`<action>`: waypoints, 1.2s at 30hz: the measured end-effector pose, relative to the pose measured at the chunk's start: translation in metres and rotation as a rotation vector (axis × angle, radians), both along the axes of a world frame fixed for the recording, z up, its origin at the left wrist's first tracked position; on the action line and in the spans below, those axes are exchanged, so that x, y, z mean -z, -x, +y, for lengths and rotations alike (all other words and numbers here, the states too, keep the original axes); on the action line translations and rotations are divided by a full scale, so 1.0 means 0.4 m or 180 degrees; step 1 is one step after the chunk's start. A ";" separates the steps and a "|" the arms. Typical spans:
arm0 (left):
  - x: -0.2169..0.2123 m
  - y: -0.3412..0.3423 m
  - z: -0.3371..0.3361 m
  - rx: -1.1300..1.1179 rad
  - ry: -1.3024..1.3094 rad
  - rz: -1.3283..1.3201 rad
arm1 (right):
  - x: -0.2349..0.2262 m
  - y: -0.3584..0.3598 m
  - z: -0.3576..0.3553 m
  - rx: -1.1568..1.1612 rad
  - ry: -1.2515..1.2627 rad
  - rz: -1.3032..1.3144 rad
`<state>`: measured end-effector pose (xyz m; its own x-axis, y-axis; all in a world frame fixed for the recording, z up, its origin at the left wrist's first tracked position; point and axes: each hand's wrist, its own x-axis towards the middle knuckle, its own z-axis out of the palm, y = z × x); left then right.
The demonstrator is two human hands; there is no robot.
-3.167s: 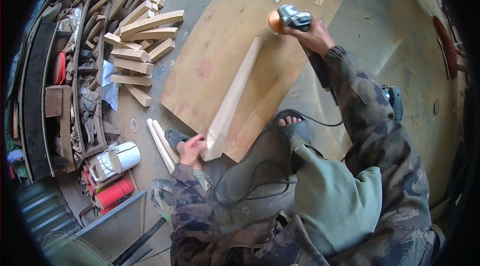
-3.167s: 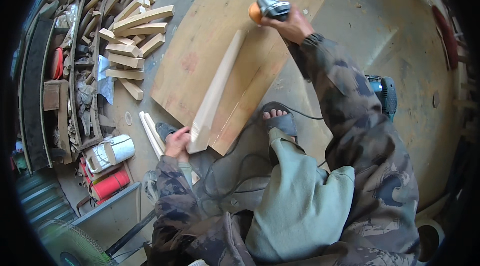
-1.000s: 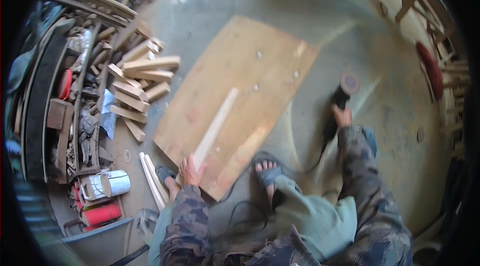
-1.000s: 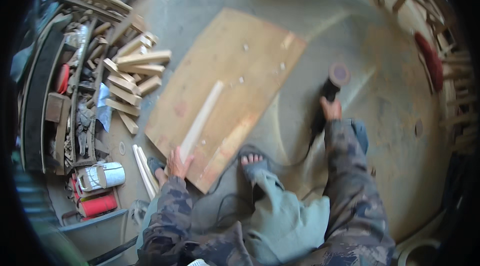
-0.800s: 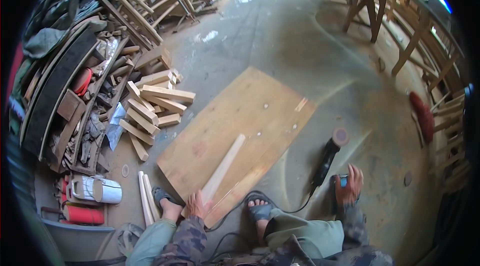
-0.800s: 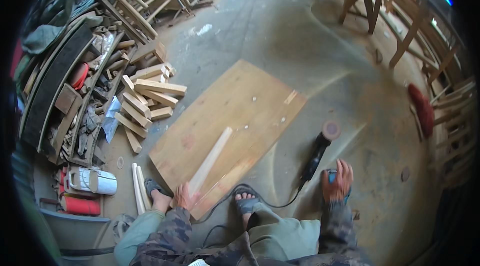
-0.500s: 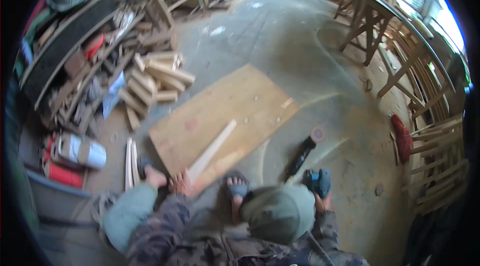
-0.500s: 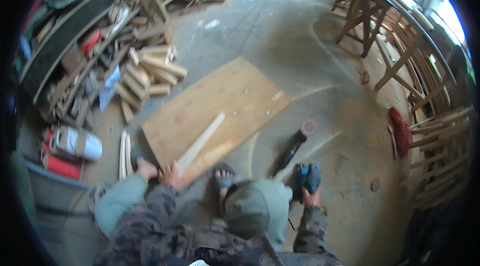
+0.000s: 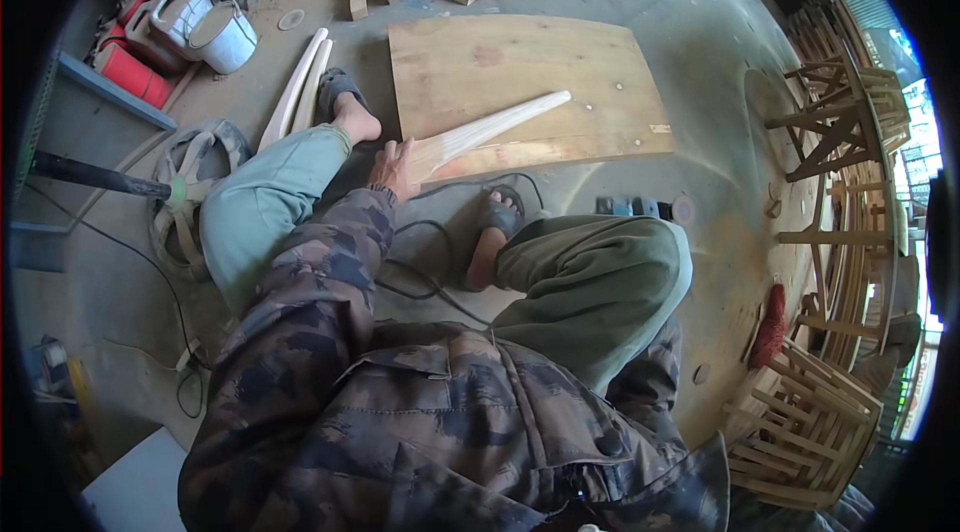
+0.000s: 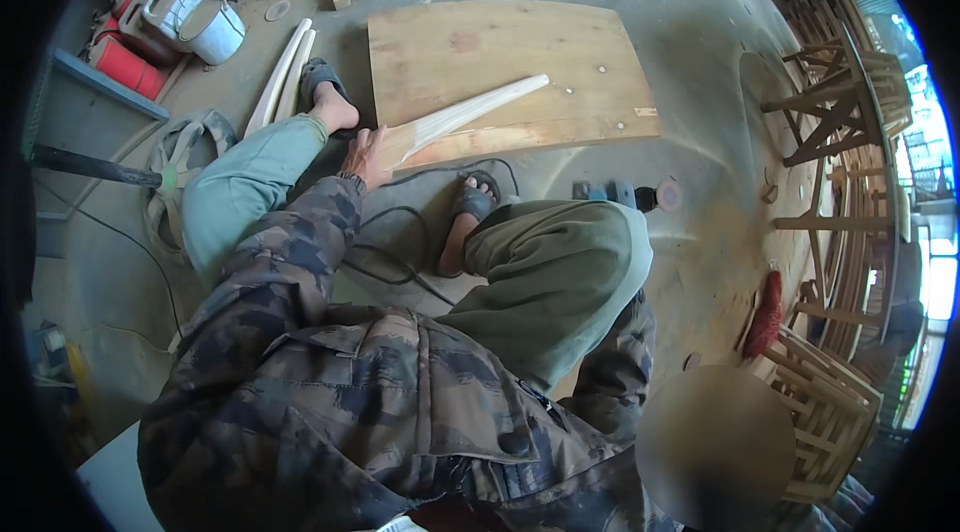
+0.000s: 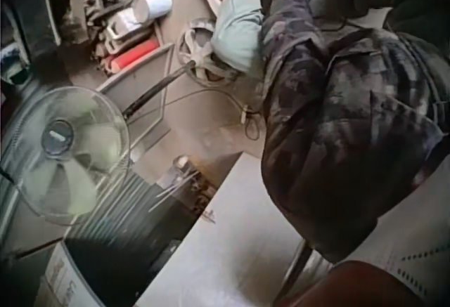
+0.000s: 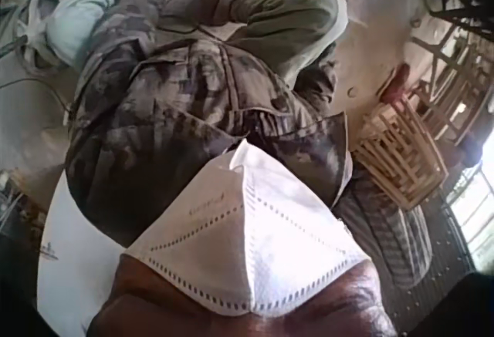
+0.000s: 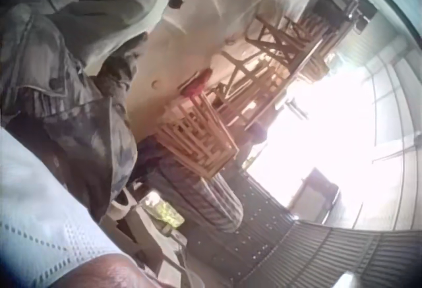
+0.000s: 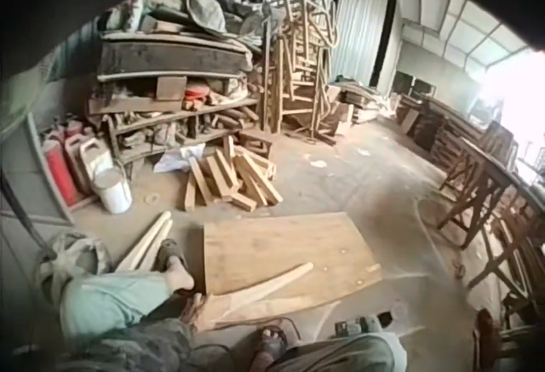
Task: Sand a curved wooden furniture component, likely a chair leg, using an angle grinder with a sanding disc and a finishing orbital sander.
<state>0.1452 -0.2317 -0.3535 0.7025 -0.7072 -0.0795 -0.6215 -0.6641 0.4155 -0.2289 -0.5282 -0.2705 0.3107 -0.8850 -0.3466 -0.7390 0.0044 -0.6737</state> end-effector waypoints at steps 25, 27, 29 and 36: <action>-0.587 0.146 0.456 -0.1408 0.2831 -0.0961 | 0.040 -0.686 -0.139 -0.1940 -0.0045 -0.0129; -0.560 0.227 0.582 -0.2253 0.2539 -0.0801 | 0.023 -0.691 -0.125 -0.2022 -0.0126 -0.0126; -0.478 0.216 0.702 -0.2808 0.2351 -0.0017 | 0.013 -0.688 -0.110 -0.2025 -0.0188 -0.0182; -0.271 -0.209 1.006 -0.3255 0.1213 0.0183 | -0.020 -0.715 -0.067 -0.1977 -0.0392 -0.0279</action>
<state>0.2288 0.1705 -0.2451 0.9742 0.2236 -0.0305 0.1778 -0.6771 0.7141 0.0572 -0.5550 -0.2626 0.7849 -0.4861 -0.3844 -0.5709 -0.3259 -0.7536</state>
